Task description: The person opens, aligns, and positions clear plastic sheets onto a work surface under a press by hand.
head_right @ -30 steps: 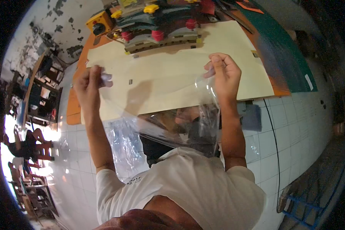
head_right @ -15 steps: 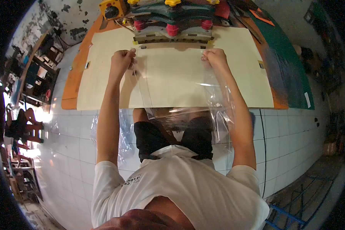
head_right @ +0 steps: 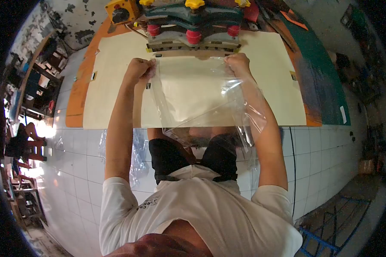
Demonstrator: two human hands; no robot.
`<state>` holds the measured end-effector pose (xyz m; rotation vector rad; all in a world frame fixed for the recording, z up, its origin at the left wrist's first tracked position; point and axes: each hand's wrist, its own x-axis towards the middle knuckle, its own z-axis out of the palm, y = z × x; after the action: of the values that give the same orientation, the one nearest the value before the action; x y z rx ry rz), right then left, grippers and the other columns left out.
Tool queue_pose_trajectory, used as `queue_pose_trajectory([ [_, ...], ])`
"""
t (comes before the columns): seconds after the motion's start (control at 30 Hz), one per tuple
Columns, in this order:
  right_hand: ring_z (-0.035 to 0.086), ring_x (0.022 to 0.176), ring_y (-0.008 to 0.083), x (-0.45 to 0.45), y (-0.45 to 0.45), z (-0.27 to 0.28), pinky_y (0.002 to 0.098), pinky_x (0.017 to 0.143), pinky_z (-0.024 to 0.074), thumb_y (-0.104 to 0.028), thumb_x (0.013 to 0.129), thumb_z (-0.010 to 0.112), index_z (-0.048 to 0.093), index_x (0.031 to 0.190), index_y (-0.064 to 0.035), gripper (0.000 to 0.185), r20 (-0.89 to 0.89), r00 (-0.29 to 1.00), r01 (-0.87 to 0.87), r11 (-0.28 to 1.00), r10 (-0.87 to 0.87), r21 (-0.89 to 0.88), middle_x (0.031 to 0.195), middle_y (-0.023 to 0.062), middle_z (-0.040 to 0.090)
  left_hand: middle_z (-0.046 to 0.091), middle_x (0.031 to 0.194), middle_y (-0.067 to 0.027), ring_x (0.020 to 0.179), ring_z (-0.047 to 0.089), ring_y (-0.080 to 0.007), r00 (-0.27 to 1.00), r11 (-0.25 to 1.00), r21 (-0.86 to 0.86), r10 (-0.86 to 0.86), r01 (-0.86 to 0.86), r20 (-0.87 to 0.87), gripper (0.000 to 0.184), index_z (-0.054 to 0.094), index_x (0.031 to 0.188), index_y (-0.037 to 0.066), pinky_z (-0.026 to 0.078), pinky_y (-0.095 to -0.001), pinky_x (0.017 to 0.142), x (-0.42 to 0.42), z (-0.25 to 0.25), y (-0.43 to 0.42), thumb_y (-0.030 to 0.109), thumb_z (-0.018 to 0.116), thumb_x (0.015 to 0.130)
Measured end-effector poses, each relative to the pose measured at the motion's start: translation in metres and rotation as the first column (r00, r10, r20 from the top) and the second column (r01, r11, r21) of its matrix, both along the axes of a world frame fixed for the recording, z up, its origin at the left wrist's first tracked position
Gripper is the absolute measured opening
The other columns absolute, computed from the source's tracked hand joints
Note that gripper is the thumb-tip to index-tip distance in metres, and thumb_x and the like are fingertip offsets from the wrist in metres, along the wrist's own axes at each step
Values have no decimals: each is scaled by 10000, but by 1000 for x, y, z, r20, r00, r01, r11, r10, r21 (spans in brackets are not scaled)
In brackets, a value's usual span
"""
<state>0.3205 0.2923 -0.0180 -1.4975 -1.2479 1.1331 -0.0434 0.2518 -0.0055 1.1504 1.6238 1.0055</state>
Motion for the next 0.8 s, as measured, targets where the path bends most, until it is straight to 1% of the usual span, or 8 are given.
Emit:
queue_pose_trajectory([
  [0.03, 509, 436, 138, -4, -4, 6, 273, 391, 360, -103, 826, 654, 675, 798, 32, 140, -3, 1000, 23, 999, -23, -36, 593, 86, 605, 560, 542, -56, 419, 467, -128, 999, 1000, 7, 5, -5, -51, 362, 629, 647, -12, 343, -304, 397, 0, -1, 2, 226, 696, 911],
  [0.07, 509, 436, 138, -4, -2, 4, 273, 391, 360, -103, 826, 654, 675, 798, 32, 140, -1, 1000, 25, 999, -25, -39, 593, 86, 605, 560, 542, -56, 419, 467, -128, 999, 1000, 4, 3, -3, -50, 362, 629, 647, -12, 343, -304, 397, -2, -4, 6, 226, 696, 911],
  [0.13, 616, 581, 173, -1, 4, -3, 324, 528, 494, -137, 705, 769, 710, 726, 38, 186, 94, 989, 108, 993, -111, 37, 673, 111, 664, 588, 592, -74, 461, 500, -136, 993, 1000, 4, -7, 7, 114, 314, 641, 694, -39, 369, -301, 413, -7, -14, 15, 193, 726, 887],
  [0.23, 633, 585, 192, 3, 9, -13, 314, 503, 491, -134, 691, 783, 725, 754, 39, 194, 128, 985, 98, 987, -114, 126, 667, 117, 669, 610, 631, -85, 498, 536, -146, 985, 1000, -19, 26, -23, 173, 277, 644, 713, -48, 400, -293, 430, -10, -21, 20, 159, 748, 866],
  [0.37, 626, 553, 195, -1, -1, -2, 318, 488, 493, -140, 675, 794, 711, 727, 52, 215, 127, 983, 113, 984, -131, 135, 658, 129, 669, 622, 647, -86, 500, 552, -151, 990, 999, -45, 13, -7, 140, 262, 641, 721, -43, 421, -284, 441, -14, -19, 22, 149, 753, 860],
  [0.47, 622, 531, 185, 0, -2, -2, 325, 497, 506, -144, 668, 799, 693, 695, 63, 234, 68, 992, 99, 990, -106, 101, 649, 136, 668, 633, 666, -84, 509, 563, -151, 977, 996, -87, -9, 28, 214, 255, 642, 742, -41, 451, -278, 463, -18, -17, 24, 156, 749, 864],
  [0.63, 618, 507, 184, -3, -1, 1, 316, 460, 496, -146, 664, 804, 651, 644, 53, 253, 199, 966, 132, 977, -165, 168, 624, 129, 651, 628, 697, -74, 574, 589, -146, 949, 984, -112, -97, 136, 301, 206, 641, 818, -48, 513, -286, 515, -23, -11, 25, 131, 699, 901],
  [0.8, 630, 519, 190, -6, -4, 7, 324, 469, 508, -144, 666, 795, 647, 653, 62, 254, 202, 965, 140, 981, -166, 138, 629, 136, 653, 625, 703, -79, 582, 590, -148, 952, 984, -148, -50, 99, 303, 192, 638, 838, -54, 528, -289, 528, -21, -7, 24, 119, 681, 911],
])
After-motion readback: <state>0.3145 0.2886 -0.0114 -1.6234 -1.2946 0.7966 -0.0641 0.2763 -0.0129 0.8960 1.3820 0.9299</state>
